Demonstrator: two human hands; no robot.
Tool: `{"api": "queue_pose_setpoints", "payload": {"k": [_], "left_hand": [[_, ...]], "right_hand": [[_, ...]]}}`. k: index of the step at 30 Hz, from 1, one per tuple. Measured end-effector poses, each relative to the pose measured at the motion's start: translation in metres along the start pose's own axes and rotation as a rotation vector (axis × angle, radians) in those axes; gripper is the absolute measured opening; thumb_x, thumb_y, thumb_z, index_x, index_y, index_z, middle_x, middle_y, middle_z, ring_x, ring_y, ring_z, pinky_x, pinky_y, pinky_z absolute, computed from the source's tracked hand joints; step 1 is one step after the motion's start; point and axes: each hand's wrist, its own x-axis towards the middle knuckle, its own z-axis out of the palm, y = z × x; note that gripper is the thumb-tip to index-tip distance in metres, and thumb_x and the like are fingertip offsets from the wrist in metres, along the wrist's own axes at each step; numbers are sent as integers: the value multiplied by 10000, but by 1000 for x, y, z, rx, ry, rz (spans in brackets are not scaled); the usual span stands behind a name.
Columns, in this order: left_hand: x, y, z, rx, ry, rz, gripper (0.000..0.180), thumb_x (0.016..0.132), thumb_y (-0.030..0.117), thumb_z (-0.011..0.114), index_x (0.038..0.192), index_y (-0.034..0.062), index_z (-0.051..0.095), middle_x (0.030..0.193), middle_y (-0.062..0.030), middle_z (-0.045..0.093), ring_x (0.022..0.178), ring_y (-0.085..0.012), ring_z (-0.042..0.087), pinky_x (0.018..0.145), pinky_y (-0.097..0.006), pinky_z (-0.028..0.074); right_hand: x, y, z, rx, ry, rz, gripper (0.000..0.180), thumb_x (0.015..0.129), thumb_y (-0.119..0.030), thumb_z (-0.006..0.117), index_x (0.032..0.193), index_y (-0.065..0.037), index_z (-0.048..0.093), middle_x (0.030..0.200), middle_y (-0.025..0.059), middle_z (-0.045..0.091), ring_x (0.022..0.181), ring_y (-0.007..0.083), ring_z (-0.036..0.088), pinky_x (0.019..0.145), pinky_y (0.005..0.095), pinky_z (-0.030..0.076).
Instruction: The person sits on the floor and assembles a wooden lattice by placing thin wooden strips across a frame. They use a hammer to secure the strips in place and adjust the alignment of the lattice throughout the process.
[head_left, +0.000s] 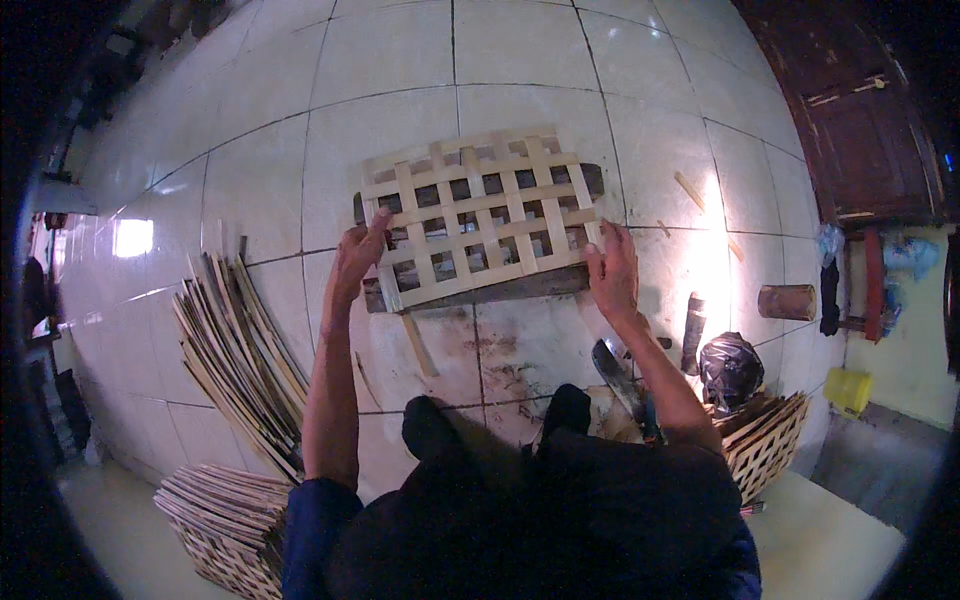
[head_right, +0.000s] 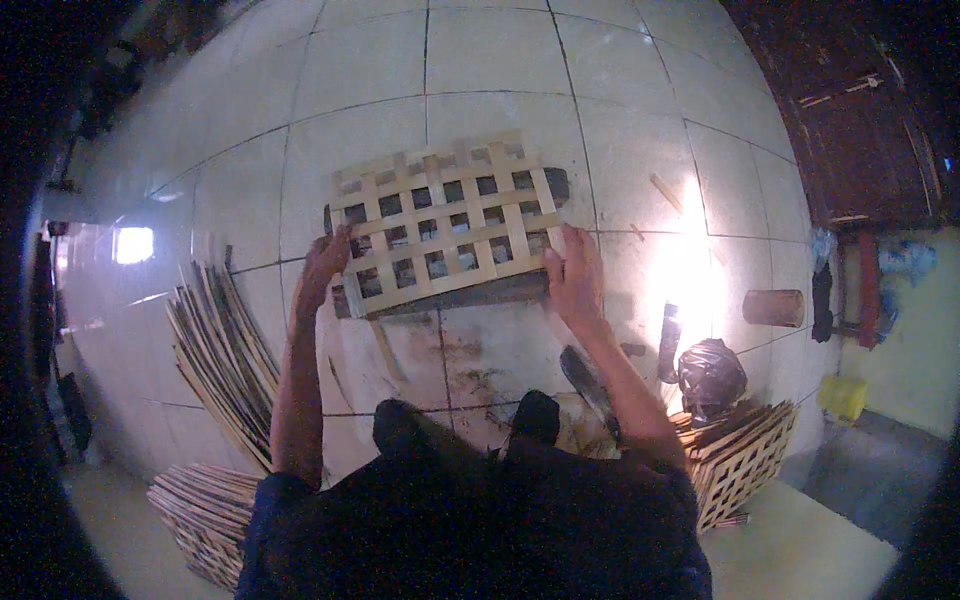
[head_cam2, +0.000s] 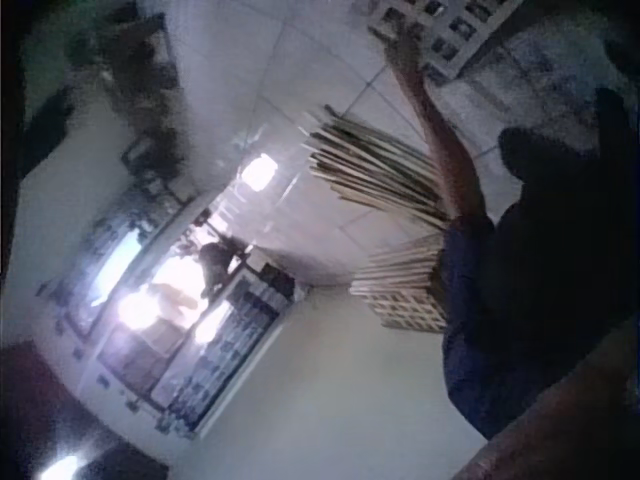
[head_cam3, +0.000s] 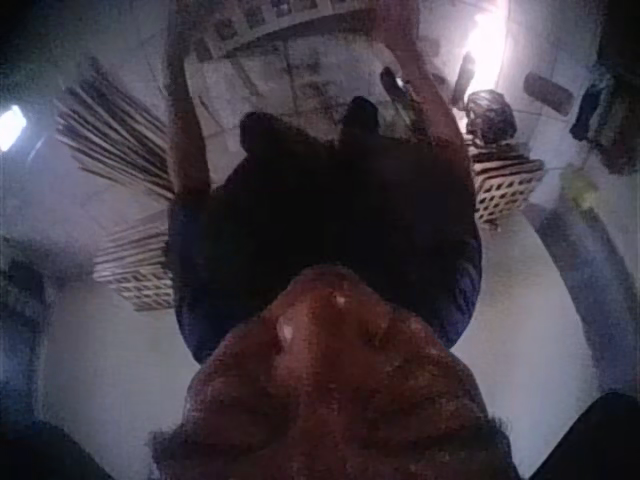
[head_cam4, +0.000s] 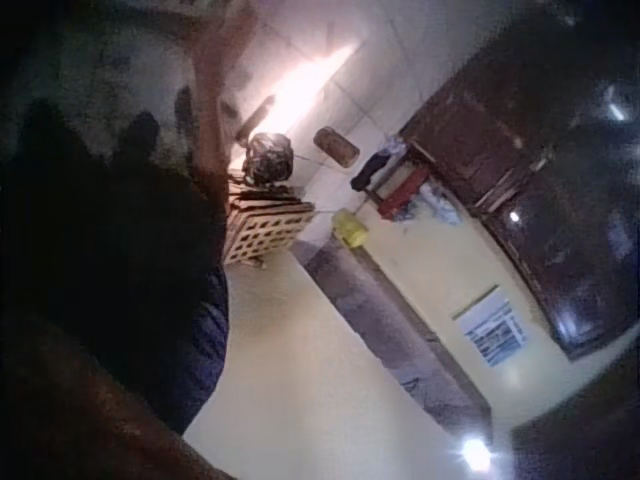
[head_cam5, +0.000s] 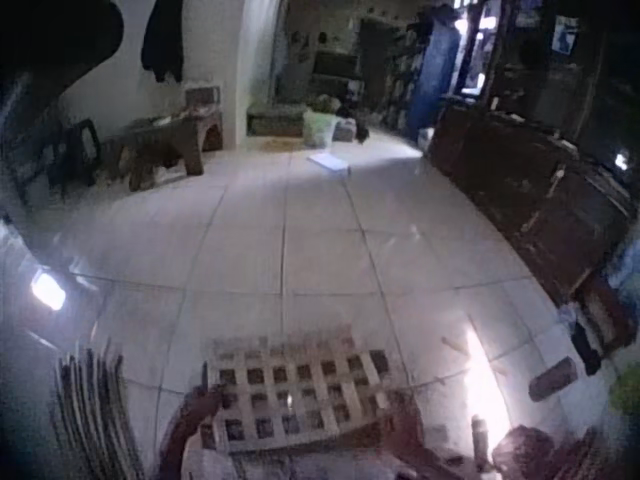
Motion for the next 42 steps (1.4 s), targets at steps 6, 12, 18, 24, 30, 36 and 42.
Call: {"api": "queue_pose_setpoints", "payload": {"k": [6, 12, 18, 24, 30, 36, 42], "left_hand": [[-43, -21, 0, 75, -81, 82, 319, 941, 338, 597, 952, 19, 610, 763, -38, 607, 681, -104, 533, 604, -279, 432], [-38, -22, 17, 70, 1, 260, 221, 957, 218, 558, 1002, 3, 583, 699, -57, 625, 642, -126, 567, 603, -307, 467], [-43, -27, 21, 127, 41, 328, 238, 959, 231, 558, 986, -5, 585, 711, -77, 638, 650, -146, 589, 610, -319, 471], [-49, -24, 29, 180, 131, 368, 232, 957, 231, 551, 991, 6, 600, 723, -88, 644, 668, -163, 607, 627, -330, 481], [-46, -26, 27, 196, 119, 316, 260, 955, 266, 560, 974, 12, 612, 739, -100, 652, 687, -175, 618, 631, -340, 485], [-42, -28, 26, 201, 123, 395, 274, 956, 266, 560, 1005, 1, 609, 725, -103, 650, 667, -182, 618, 621, -335, 481], [-37, -32, 28, 77, 103, 324, 283, 956, 268, 559, 1023, -2, 610, 699, -104, 649, 642, -177, 621, 617, -331, 480]], "right_hand": [[-34, 22, 14, 149, -88, 206, 322, 971, -233, 546, 1155, 30, 571, 1145, 219, 561, 1034, 386, 554, 902, 437, 447], [-59, 20, 11, 188, -31, 286, 298, 966, -241, 561, 1112, 16, 603, 1120, 201, 573, 1038, 364, 560, 895, 426, 456], [-65, 17, 5, 225, -2, 271, 292, 960, -233, 573, 1110, 15, 605, 1112, 196, 574, 1004, 359, 575, 862, 411, 472], [-68, 26, 10, 179, 32, 195, 293, 954, -240, 582, 1093, 18, 609, 1086, 188, 574, 981, 353, 578, 843, 422, 468], [-68, 34, 12, 172, 1, 187, 311, 946, -262, 594, 1089, 12, 617, 1092, 182, 575, 980, 348, 580, 843, 421, 471], [-66, 25, 8, 211, -7, 272, 317, 940, -256, 600, 1099, 18, 616, 1104, 178, 577, 993, 347, 584, 851, 415, 473], [-73, 24, 12, 154, 74, 174, 327, 944, -249, 594, 1142, 11, 604, 1146, 191, 563, 1033, 346, 563, 864, 415, 474]]}}
